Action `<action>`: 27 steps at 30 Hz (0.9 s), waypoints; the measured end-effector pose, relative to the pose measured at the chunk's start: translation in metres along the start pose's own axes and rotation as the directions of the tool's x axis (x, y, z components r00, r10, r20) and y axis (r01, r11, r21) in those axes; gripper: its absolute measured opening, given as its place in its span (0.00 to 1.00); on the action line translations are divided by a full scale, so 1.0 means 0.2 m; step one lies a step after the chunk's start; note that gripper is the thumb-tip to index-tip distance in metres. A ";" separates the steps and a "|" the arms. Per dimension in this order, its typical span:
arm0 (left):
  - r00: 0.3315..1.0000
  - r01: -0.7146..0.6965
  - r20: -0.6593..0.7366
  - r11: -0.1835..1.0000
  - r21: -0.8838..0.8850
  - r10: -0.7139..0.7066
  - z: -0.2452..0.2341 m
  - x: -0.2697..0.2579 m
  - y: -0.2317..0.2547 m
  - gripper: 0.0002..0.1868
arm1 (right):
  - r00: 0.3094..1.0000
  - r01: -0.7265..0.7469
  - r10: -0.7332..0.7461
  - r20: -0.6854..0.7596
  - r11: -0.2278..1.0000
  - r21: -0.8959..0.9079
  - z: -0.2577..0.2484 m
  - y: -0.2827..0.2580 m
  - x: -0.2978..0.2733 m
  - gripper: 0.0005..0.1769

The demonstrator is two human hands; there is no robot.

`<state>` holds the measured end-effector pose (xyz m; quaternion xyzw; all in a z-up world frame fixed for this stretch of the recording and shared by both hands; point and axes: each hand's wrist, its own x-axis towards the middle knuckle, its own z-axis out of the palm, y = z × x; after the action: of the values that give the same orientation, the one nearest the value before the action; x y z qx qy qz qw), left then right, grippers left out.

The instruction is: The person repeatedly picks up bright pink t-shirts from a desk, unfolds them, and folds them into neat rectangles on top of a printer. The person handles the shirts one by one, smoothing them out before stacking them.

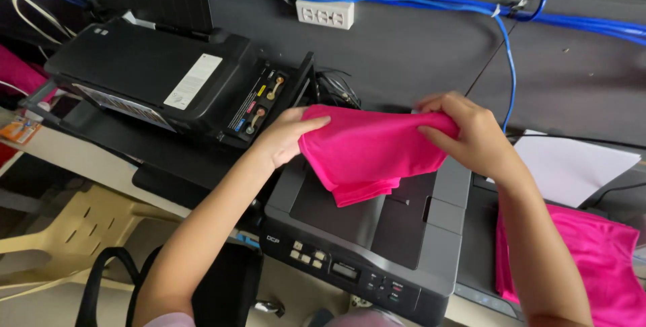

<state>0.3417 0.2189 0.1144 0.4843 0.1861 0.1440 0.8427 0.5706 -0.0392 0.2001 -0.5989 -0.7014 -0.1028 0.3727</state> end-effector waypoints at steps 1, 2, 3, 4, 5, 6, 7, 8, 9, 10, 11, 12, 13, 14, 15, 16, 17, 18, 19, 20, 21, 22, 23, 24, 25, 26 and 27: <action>1.000 0.007 -0.002 1.000 -0.002 -0.007 0.00 -0.01 0.00 0.16 | 1.000 -0.006 0.006 0.003 1.000 0.004 0.01 0.00 0.00 0.17; 0.998 -0.051 -0.017 0.998 0.047 0.052 0.00 -0.02 0.02 0.17 | 0.976 -0.210 0.203 0.084 0.973 0.092 0.02 0.00 0.00 0.16; 0.993 -0.109 -0.029 0.989 0.096 0.112 0.00 -0.03 0.03 0.19 | 0.907 -0.409 0.380 0.183 0.898 0.163 0.03 0.00 0.00 0.16; 0.993 -0.108 -0.028 0.989 0.099 0.112 0.00 -0.05 0.05 0.19 | 0.907 -0.410 0.381 0.179 0.897 0.164 0.04 0.00 0.00 0.16; 0.990 -0.142 0.024 0.971 0.194 0.140 0.00 -0.08 0.08 0.28 | 0.906 -0.412 0.388 0.167 0.899 0.150 0.05 0.00 0.01 0.16; 0.983 -0.179 0.080 0.942 0.283 0.163 0.01 -0.10 0.11 0.38 | 0.905 -0.417 0.397 0.153 0.899 0.133 0.05 0.00 0.01 0.16; 0.983 -0.179 0.085 0.942 0.284 0.161 0.03 -0.11 0.13 0.38 | 0.905 -0.418 0.399 0.149 0.899 0.131 0.05 0.00 0.02 0.16; 0.934 -0.356 0.212 0.764 0.538 0.286 0.05 -0.11 0.16 0.36 | 0.892 -0.446 0.422 0.159 0.878 0.171 0.05 0.00 0.02 0.16; 0.859 -0.507 0.367 0.490 0.709 0.357 0.07 -0.12 0.19 0.34 | 0.880 -0.473 0.444 0.170 0.856 0.210 0.04 0.00 0.03 0.16; 0.857 -0.511 0.372 0.487 0.709 0.357 0.08 -0.11 0.20 0.34 | 0.881 -0.471 0.445 0.164 0.857 0.209 0.05 0.03 0.03 0.16; 0.922 -0.356 0.260 0.368 0.859 0.287 0.09 -0.11 0.21 0.28 | 0.873 -0.483 0.449 0.190 0.851 0.204 0.06 0.05 0.03 0.16; 0.963 -0.184 0.130 0.225 0.957 0.235 0.10 -0.09 0.22 0.22 | 0.865 -0.493 0.454 0.215 0.847 0.198 0.07 0.08 0.04 0.15; 0.962 -0.191 0.137 0.221 0.957 0.238 0.08 -0.06 0.22 0.22 | 0.867 -0.491 0.454 0.207 0.849 0.195 0.09 0.12 0.04 0.15; 0.943 -0.227 0.175 0.162 0.960 0.285 0.07 -0.03 0.22 0.19 | 0.918 -0.381 0.361 0.163 0.917 0.114 0.11 0.16 0.03 0.15; 0.920 -0.260 0.214 0.102 0.960 0.329 0.05 0.01 0.21 0.16 | 0.957 -0.265 0.260 0.129 0.964 0.025 0.13 0.21 0.03 0.16; 0.918 -0.263 0.216 0.101 0.960 0.331 0.05 0.03 0.21 0.16 | 0.957 -0.264 0.259 0.127 0.964 0.022 0.14 0.22 0.04 0.16; 0.897 -0.243 0.215 0.025 0.970 0.387 0.06 0.06 0.20 0.15 | 0.982 -0.168 0.175 0.077 0.982 -0.084 0.16 0.24 0.05 0.15; 0.869 -0.219 0.218 -0.050 0.974 0.444 0.06 0.09 0.20 0.14 | 0.996 -0.073 0.081 0.036 0.978 -0.196 0.17 0.26 0.06 0.15; 0.866 -0.222 0.222 -0.052 0.974 0.447 0.08 0.12 0.19 0.14 | 0.996 -0.070 0.078 0.034 0.977 -0.200 0.17 0.26 0.08 0.15; 0.840 -0.153 0.194 -0.122 0.981 0.507 0.10 0.14 0.17 0.14 | 0.982 -0.174 0.185 0.025 0.953 -0.249 0.19 0.26 0.09 0.15; 0.806 -0.079 0.173 -0.186 0.979 0.566 0.12 0.16 0.16 0.13 | 0.957 -0.274 0.290 0.011 0.915 -0.296 0.20 0.25 0.10 0.16; 0.805 -0.078 0.171 -0.185 0.980 0.568 0.11 0.20 0.14 0.13 | 0.958 -0.271 0.287 0.012 0.916 -0.297 0.22 0.28 0.11 0.16; 0.805 -0.023 0.114 -0.162 0.986 0.582 0.10 0.24 0.13 0.13 | 0.940 -0.333 0.341 -0.032 0.891 -0.309 0.25 0.30 0.12 0.15; 0.801 0.030 0.060 -0.140 0.990 0.596 0.09 0.29 0.12 0.14 | 0.917 -0.394 0.390 -0.080 0.862 -0.319 0.26 0.33 0.13 0.15; 0.798 0.029 0.061 -0.139 0.990 0.600 0.03 0.37 0.11 0.14 | 0.919 -0.391 0.386 -0.081 0.862 -0.322 0.27 0.33 0.15 0.15; 0.760 -0.061 0.069 -0.035 0.998 0.646 -0.03 0.45 0.08 0.13 | 0.816 -0.578 0.577 -0.025 0.815 -0.039 0.28 0.33 0.16 0.14; 0.719 -0.156 0.069 0.064 0.986 0.692 -0.09 0.53 0.05 0.12 | 0.688 -0.718 0.720 0.091 0.658 0.229 0.30 0.33 0.17 0.14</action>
<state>0.4270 0.2816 0.0961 0.8784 0.2543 0.3487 0.2051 0.6079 0.0386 0.1597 -0.7754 -0.4134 0.1383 0.4567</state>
